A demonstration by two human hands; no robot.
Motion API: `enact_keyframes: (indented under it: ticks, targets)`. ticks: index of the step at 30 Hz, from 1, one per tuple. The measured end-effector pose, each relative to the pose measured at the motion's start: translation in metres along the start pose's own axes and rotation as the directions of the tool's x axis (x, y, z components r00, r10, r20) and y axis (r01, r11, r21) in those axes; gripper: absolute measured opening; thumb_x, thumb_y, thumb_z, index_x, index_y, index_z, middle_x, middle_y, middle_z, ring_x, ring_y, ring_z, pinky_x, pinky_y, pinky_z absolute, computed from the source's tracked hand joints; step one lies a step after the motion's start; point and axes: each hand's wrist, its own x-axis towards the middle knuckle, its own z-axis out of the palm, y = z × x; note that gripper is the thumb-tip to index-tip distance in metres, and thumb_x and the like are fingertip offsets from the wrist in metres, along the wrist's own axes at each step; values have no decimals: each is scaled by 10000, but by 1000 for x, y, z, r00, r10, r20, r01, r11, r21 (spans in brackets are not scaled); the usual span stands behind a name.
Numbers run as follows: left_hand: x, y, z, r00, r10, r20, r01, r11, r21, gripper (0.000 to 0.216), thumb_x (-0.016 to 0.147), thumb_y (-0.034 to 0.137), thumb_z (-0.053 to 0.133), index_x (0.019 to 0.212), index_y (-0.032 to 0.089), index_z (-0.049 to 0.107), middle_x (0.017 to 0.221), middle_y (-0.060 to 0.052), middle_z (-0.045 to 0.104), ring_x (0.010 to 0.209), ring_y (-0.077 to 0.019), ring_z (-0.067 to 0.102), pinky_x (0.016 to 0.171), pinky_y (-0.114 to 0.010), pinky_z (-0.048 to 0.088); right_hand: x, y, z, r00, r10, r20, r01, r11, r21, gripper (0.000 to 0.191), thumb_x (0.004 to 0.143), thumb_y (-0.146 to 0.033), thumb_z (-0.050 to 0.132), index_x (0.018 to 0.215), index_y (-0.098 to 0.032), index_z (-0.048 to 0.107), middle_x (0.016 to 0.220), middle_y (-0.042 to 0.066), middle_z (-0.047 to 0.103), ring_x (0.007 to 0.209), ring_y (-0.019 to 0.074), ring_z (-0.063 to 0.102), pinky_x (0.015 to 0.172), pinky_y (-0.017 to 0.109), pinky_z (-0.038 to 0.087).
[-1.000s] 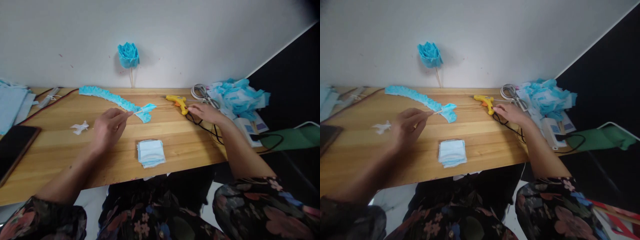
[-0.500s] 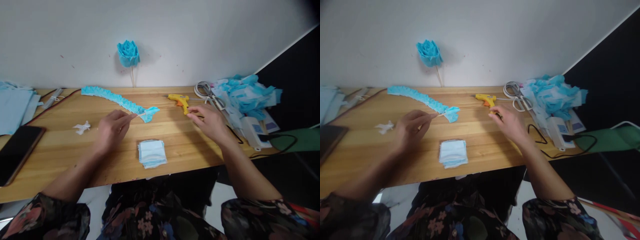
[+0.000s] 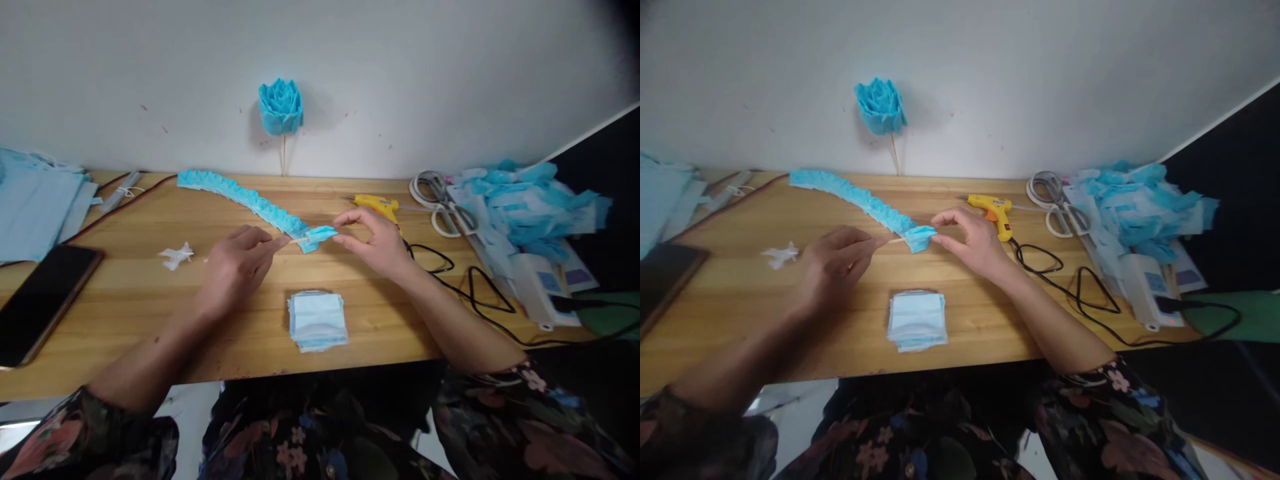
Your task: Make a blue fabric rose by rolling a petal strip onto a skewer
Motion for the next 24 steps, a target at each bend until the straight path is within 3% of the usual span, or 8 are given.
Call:
enact_keyframes:
  ticks: [3, 7, 15, 19, 22, 24]
  targets:
    - [-1, 2, 1, 1000, -19, 14, 19, 1000, -10, 306, 1046, 148, 488, 1154, 204, 769, 893, -62, 720, 791, -155, 631, 660, -257, 458, 1, 4, 7, 999, 30, -17, -29, 999, 33, 19, 918, -263, 729, 917, -245, 722, 945, 19, 790, 885, 202, 723, 857, 367, 575]
    - [-3, 4, -1, 999, -15, 51, 16, 1000, -19, 311, 1042, 123, 484, 1185, 202, 749, 929, -60, 737, 817, -161, 635, 675, -273, 465, -6, 8, 17, 995, 88, -50, -86, 995, 44, 53, 930, -257, 710, 882, -243, 727, 878, 16, 779, 809, 188, 707, 789, 347, 574]
    - [3, 15, -18, 934, -1, 356, 19, 999, -48, 342, 1097, 212, 411, 1279, 191, 699, 1037, -89, 760, 882, -207, 672, 735, -326, 527, -18, 13, 15, 996, -59, 63, 57, 998, 23, 106, 951, -178, 701, 906, -267, 737, 842, -7, 780, 754, 178, 706, 753, 356, 552]
    - [2, 14, -17, 912, 32, 408, -14, 999, -46, 366, 1113, 236, 359, 1265, 209, 690, 1044, -78, 766, 882, -209, 684, 714, -316, 524, -17, 20, 15, 991, -41, 129, 41, 999, 3, 108, 956, -190, 691, 908, -274, 739, 818, -4, 775, 732, 186, 704, 736, 369, 556]
    - [-2, 12, -13, 892, 10, 452, 33, 996, -88, 355, 1093, 255, 388, 1286, 255, 686, 1036, -66, 765, 873, -223, 682, 702, -323, 516, -17, 21, 15, 988, -42, 152, 42, 999, 4, 111, 957, -192, 685, 917, -282, 736, 809, -6, 773, 726, 187, 704, 728, 372, 561]
    - [-7, 10, -10, 902, -13, 432, 71, 990, -118, 353, 1085, 272, 399, 1296, 284, 682, 1040, -63, 764, 853, -229, 674, 699, -331, 505, -17, 21, 15, 986, -54, 156, 53, 999, 5, 121, 959, -180, 682, 930, -287, 730, 819, -8, 777, 728, 184, 705, 726, 370, 562]
